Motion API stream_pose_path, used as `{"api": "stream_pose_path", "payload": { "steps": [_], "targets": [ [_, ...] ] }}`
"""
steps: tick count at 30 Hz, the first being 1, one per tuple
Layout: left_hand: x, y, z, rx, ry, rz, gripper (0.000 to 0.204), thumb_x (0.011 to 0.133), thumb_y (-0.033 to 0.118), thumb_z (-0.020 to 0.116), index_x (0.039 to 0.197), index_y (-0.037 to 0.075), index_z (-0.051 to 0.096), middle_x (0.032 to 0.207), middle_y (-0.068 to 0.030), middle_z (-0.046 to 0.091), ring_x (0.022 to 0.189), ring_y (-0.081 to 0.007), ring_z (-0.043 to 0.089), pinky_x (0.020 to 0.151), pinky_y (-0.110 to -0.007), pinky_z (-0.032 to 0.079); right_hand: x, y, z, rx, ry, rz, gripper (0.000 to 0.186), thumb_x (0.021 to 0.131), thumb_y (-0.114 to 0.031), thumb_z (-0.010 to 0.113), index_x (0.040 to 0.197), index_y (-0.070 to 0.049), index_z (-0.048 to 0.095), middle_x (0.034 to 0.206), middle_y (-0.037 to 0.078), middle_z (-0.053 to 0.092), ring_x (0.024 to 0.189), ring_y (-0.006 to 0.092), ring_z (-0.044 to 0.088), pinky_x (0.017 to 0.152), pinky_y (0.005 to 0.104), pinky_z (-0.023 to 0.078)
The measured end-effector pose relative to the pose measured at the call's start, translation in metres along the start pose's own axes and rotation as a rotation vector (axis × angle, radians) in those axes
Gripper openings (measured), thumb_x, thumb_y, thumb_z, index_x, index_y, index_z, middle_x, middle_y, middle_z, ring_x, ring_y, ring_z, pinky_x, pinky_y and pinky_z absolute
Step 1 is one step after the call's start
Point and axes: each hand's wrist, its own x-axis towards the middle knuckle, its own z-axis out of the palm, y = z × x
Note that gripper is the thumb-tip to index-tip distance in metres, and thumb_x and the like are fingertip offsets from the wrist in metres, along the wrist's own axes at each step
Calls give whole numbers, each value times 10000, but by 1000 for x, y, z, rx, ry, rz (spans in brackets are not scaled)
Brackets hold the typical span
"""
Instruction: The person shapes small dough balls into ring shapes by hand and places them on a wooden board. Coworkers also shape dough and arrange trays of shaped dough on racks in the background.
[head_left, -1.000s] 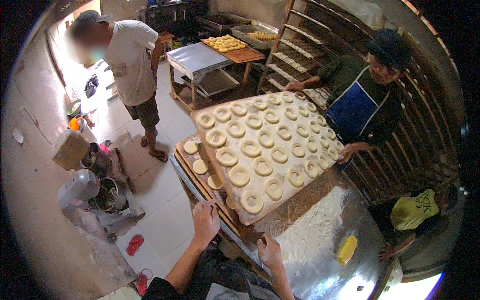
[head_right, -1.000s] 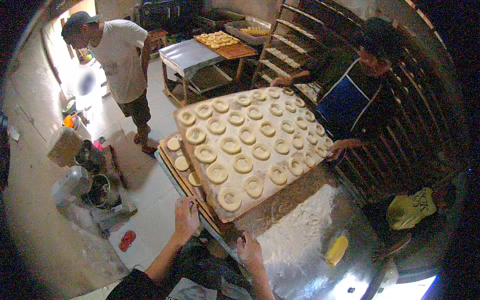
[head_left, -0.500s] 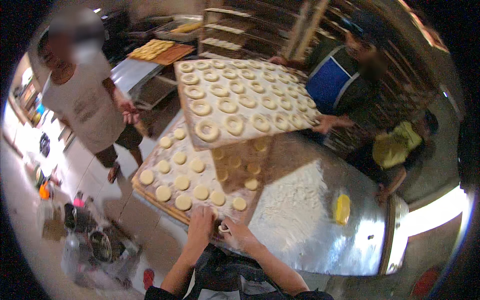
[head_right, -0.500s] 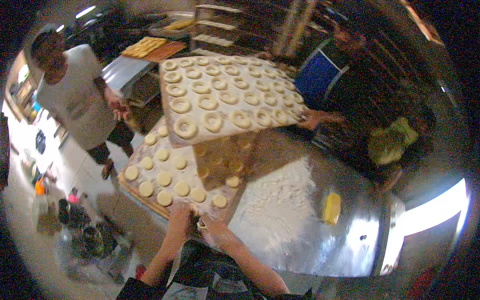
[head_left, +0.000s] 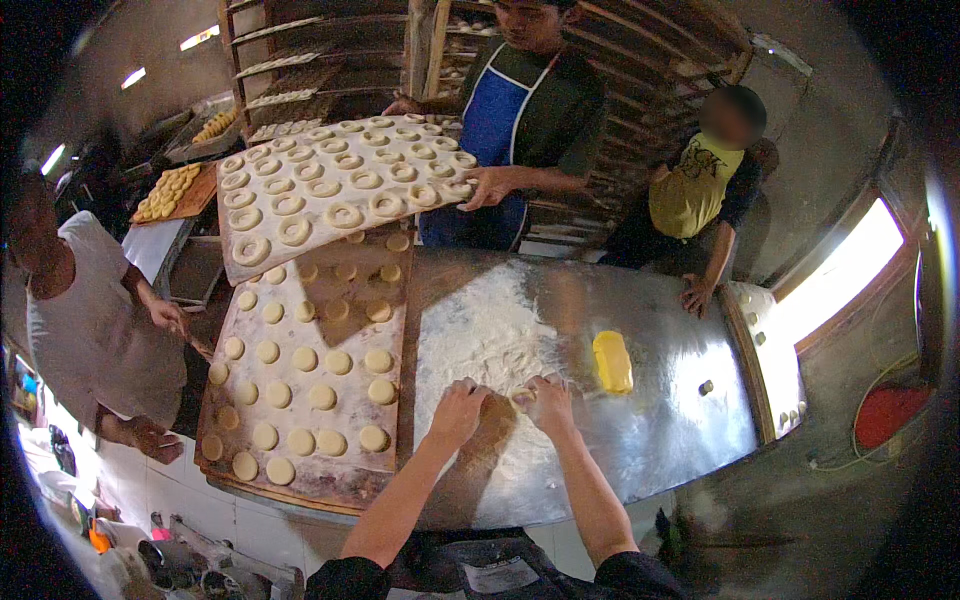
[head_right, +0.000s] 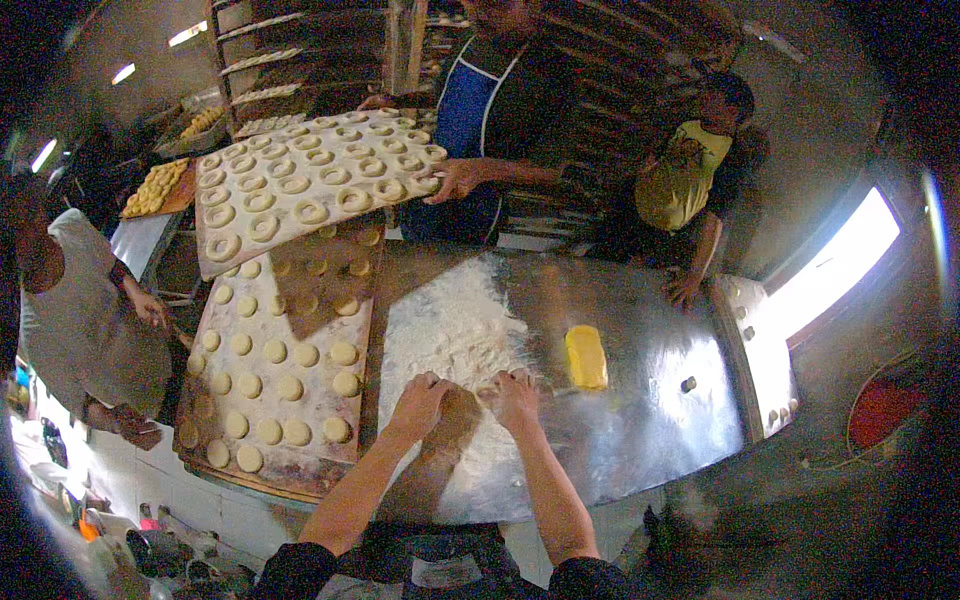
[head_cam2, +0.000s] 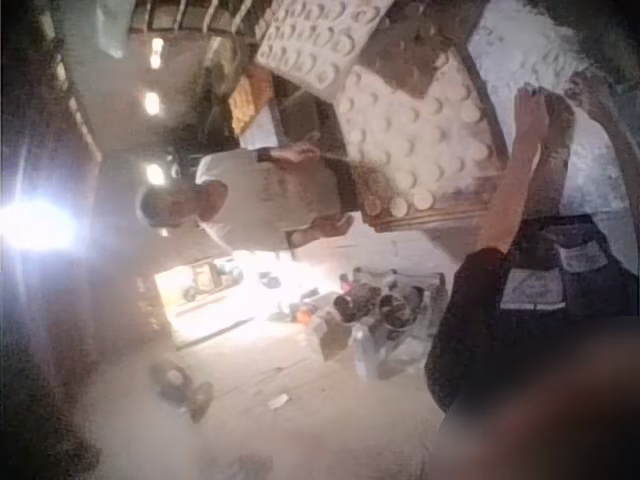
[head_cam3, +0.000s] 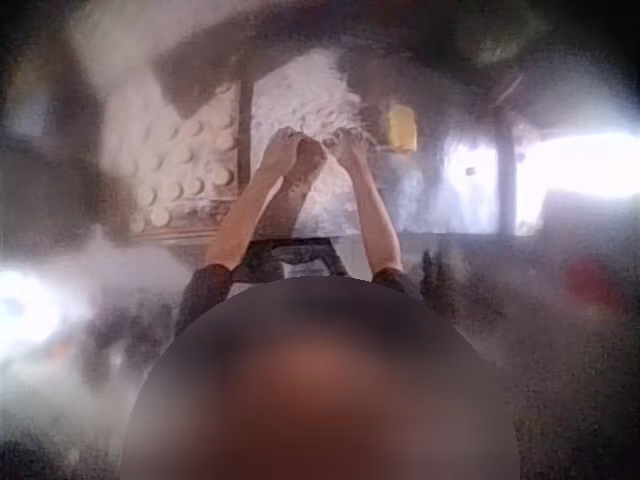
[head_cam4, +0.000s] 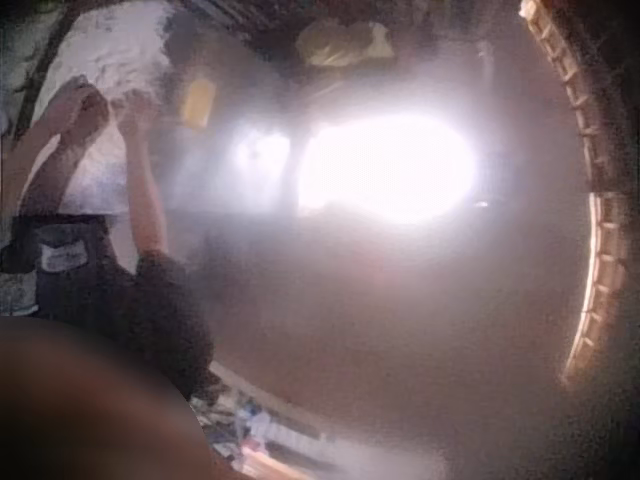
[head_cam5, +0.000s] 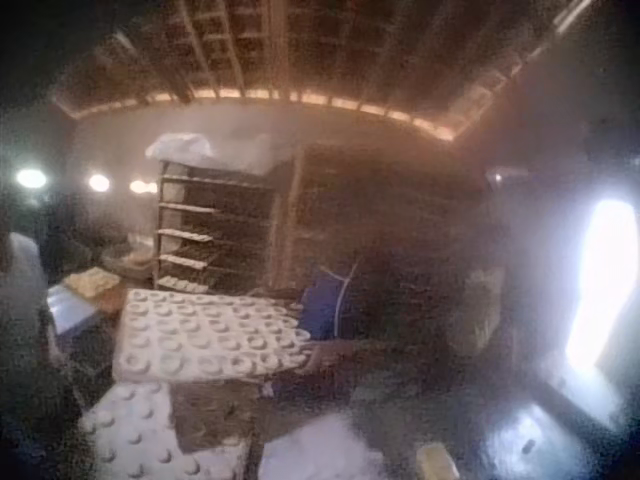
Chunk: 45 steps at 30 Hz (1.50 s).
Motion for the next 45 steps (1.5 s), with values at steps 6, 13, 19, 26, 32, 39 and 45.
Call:
{"api": "stream_pose_path", "payload": {
  "steps": [6, 13, 19, 26, 32, 39, 45],
  "targets": [
    [-14, 35, 24, -119, 216, -257, 287, 877, 228, 647, 1127, 87, 646, 1117, -159, 616, 1026, -341, 601, 858, -413, 500, -3, 12, 0, 687, -334, 267, 370, 795, -251, 783, 1017, -33, 582, 1008, 157, 637, 915, 271, 632, 812, 346, 503],
    [-21, 86, 41, -825, 223, -445, 327, 843, 210, 732, 1086, 8, 649, 873, -130, 717, 806, -171, 694, 731, -292, 538, -16, 31, -20, 1005, -420, 18, 462, 772, -109, 760, 1149, -42, 501, 1002, 108, 615, 921, 215, 616, 813, 350, 502],
    [-17, 109, 37, -344, 347, -345, 193, 818, -2, 670, 1006, 38, 677, 950, -83, 650, 811, -215, 636, 772, -335, 521, -6, 2, -7, 605, 64, -166, 467, 761, -41, 669, 1188, -21, 482, 1104, 130, 573, 1019, 213, 583, 878, 341, 485],
    [-22, 131, 36, -295, 658, -261, 466, 729, -115, 524, 1167, 44, 535, 975, -130, 588, 856, -294, 602, 793, -392, 497, -15, -4, -46, 1836, -712, -50, 484, 828, -231, 608, 1234, -33, 434, 1002, 126, 617, 919, 285, 624, 839, 386, 501],
    [-51, 124, 35, -1288, 588, -114, 431, 880, 31, 434, 1307, 73, 391, 888, -99, 579, 806, -205, 601, 708, -341, 485, -30, -30, -68, 1665, -601, 213, 434, 904, -338, 524, 1209, -42, 439, 680, 85, 571, 610, 189, 605, 549, 277, 498],
    [-73, 124, 18, -103, 584, -323, 309, 1021, 311, 401, 1149, 54, 516, 774, -177, 635, 636, -387, 624, 582, -450, 505, -51, -64, -37, 1755, -466, 144, 492, 988, -419, 457, 1343, -82, 409, 943, 46, 609, 702, 115, 573, 580, 200, 443],
    [-99, 97, -11, -338, 699, -310, 216, 1005, 253, 455, 1003, 55, 540, 669, -167, 609, 568, -402, 605, 495, -456, 473, -53, -103, -41, 2165, -857, -452, 791, 899, -704, 420, 1327, -40, 413, 1035, 109, 604, 882, 193, 604, 775, 343, 501]
  ]
}}
